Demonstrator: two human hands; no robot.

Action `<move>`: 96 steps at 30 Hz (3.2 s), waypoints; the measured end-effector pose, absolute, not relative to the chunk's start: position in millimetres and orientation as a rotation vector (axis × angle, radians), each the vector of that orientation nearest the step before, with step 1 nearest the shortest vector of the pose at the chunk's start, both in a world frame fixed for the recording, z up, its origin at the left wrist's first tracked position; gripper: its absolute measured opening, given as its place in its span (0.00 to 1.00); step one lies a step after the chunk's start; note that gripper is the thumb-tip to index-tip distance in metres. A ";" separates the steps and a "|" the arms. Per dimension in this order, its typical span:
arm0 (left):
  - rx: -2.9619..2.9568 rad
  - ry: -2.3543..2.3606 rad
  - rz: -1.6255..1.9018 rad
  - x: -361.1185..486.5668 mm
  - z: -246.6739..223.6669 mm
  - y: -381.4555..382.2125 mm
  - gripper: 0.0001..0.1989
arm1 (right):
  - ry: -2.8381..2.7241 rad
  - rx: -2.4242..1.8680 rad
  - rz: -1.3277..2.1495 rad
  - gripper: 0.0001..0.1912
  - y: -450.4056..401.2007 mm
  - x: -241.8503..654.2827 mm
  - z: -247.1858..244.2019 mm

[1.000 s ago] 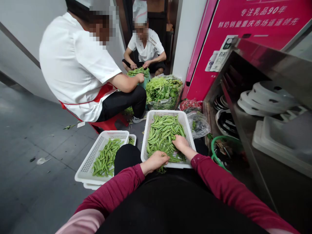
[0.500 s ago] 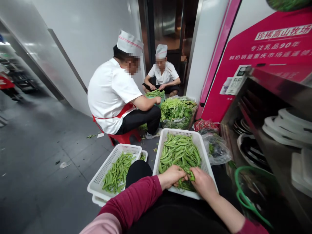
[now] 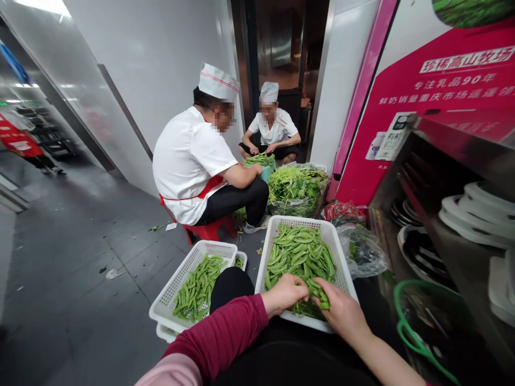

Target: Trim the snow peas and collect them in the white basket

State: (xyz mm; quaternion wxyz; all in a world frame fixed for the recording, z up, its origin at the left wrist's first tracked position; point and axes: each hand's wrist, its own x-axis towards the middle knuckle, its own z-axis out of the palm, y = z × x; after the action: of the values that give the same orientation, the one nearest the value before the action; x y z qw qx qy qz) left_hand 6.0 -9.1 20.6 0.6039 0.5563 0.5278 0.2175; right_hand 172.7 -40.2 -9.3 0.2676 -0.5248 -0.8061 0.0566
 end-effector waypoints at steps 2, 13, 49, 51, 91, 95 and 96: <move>1.475 1.180 0.470 2.8 26.2 -9.5 0.06 | -2.142 -1.388 0.398 0.15 -38.9 173.0 -4.6; 1.464 1.452 0.521 -4.6 -0.1 0.6 0.08 | -1.066 -1.381 1.063 0.11 -36.0 185.6 20.9; 2.017 1.062 0.631 -1.2 43.8 -14.3 0.08 | -1.789 -1.499 0.981 0.07 -34.9 159.7 40.3; 1.806 1.213 0.787 1.4 37.5 -13.4 0.07 | -1.255 -1.517 1.218 0.12 -28.5 166.6 30.8; 2.521 1.005 0.338 11.0 16.0 -9.3 0.10 | -0.673 -1.305 1.958 0.04 -7.5 192.7 -5.0; 2.654 0.918 0.257 7.6 19.9 -12.1 0.11 | -0.696 -1.317 1.922 0.05 -11.9 190.9 -0.7; 2.679 0.898 0.250 7.7 19.9 -13.2 0.11 | -0.691 -1.324 1.920 0.06 -13.1 190.4 0.1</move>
State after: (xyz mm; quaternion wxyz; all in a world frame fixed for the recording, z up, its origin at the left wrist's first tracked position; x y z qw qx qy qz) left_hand 7.7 -13.2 19.9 0.1520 0.9335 0.3128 0.0873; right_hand 190.4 -13.1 0.1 0.3471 -0.5106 -0.2665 0.7401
